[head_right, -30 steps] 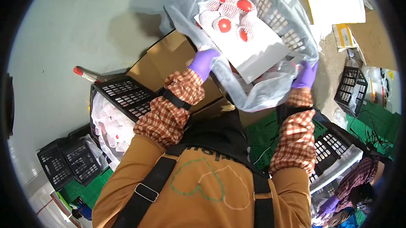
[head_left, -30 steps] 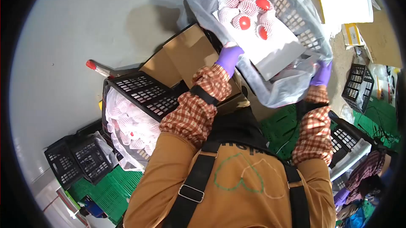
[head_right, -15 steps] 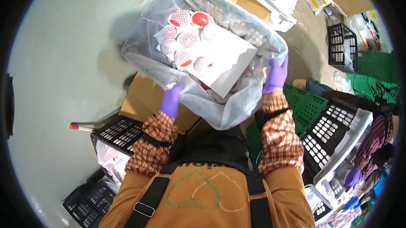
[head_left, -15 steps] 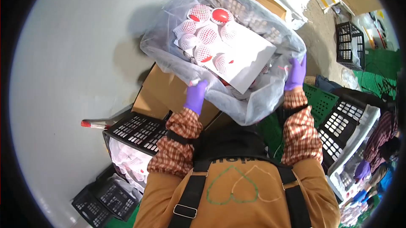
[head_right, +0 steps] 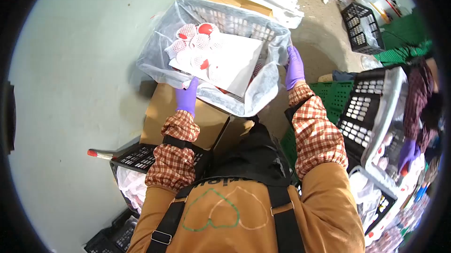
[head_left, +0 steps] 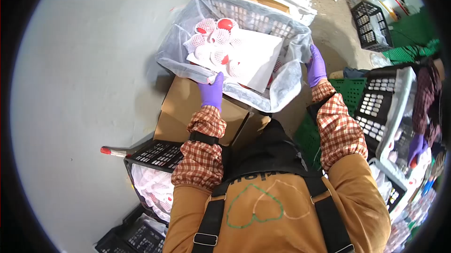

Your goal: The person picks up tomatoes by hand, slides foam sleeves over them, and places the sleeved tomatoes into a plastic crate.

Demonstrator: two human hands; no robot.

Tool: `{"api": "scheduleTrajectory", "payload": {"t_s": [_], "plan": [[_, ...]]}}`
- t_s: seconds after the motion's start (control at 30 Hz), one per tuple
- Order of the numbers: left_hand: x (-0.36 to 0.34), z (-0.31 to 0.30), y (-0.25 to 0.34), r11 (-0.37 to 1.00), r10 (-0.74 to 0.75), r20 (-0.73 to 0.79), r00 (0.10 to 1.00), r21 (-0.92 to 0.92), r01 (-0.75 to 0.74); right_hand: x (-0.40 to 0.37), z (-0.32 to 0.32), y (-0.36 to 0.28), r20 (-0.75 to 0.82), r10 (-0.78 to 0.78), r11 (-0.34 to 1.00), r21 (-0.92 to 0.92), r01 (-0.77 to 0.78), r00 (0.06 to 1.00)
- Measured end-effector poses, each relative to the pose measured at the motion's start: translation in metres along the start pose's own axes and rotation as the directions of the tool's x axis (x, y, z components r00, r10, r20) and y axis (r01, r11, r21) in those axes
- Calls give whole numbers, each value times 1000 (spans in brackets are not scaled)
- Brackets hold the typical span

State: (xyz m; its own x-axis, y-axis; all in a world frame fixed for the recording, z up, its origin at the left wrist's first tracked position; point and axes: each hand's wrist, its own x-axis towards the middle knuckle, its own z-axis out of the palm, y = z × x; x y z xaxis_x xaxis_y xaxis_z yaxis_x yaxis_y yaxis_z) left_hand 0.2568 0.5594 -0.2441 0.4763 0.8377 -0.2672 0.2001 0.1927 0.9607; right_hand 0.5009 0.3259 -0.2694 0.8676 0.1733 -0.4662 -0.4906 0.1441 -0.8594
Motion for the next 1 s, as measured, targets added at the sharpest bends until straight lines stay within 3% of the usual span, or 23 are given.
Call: {"api": "scheduleTrajectory", "payload": {"t_s": [0.03,0.07,0.1,0.17,0.23,0.27,0.3,0.33,0.5,0.63,0.77,0.83,0.9,0.97,1.0], "plan": [[-6,0,9,1000,18,19,1000,-8,-18,-6,-12,-10,0,24,1000,-9,-24,1000],[-11,-5,16,934,154,-29,988,331,-136,-15,-25,-22,60,-11,999,-37,14,998],[-16,-7,24,745,304,-33,952,631,-216,-30,-31,-37,50,-38,999,-25,40,998],[-38,-8,51,726,408,56,911,585,-362,-77,-43,-80,215,-65,996,-43,76,974],[-57,-9,65,501,522,288,803,659,-561,-139,-45,-120,320,-59,998,52,44,945],[-68,-3,63,492,505,398,766,596,-635,-167,-56,-134,382,-75,990,142,21,921],[-83,2,63,613,406,485,775,484,-624,-199,-63,-146,480,-113,962,271,-24,870],[-95,5,56,620,355,582,731,439,-650,-242,-60,-160,517,-161,923,380,-57,841],[-173,13,50,675,74,848,525,346,-652,-422,-91,-172,523,-199,864,492,-104,829],[-219,18,46,704,-37,902,429,329,-630,-496,-143,-144,470,-198,709,675,-205,860],[-253,24,53,710,-130,936,327,318,-629,-543,-190,-120,376,-223,642,751,-155,900],[-270,31,51,721,-86,954,287,258,-643,-566,-212,-108,301,-251,690,722,-48,920],[-306,49,63,865,-61,968,243,172,-471,-590,-239,-97,225,-265,756,652,57,938],[-347,79,75,872,101,985,142,-19,-490,-612,-273,-83,108,-272,777,611,152,956],[-382,92,92,878,97,988,123,-27,-477,-625,-288,-79,93,-279,769,617,164,956]]}}
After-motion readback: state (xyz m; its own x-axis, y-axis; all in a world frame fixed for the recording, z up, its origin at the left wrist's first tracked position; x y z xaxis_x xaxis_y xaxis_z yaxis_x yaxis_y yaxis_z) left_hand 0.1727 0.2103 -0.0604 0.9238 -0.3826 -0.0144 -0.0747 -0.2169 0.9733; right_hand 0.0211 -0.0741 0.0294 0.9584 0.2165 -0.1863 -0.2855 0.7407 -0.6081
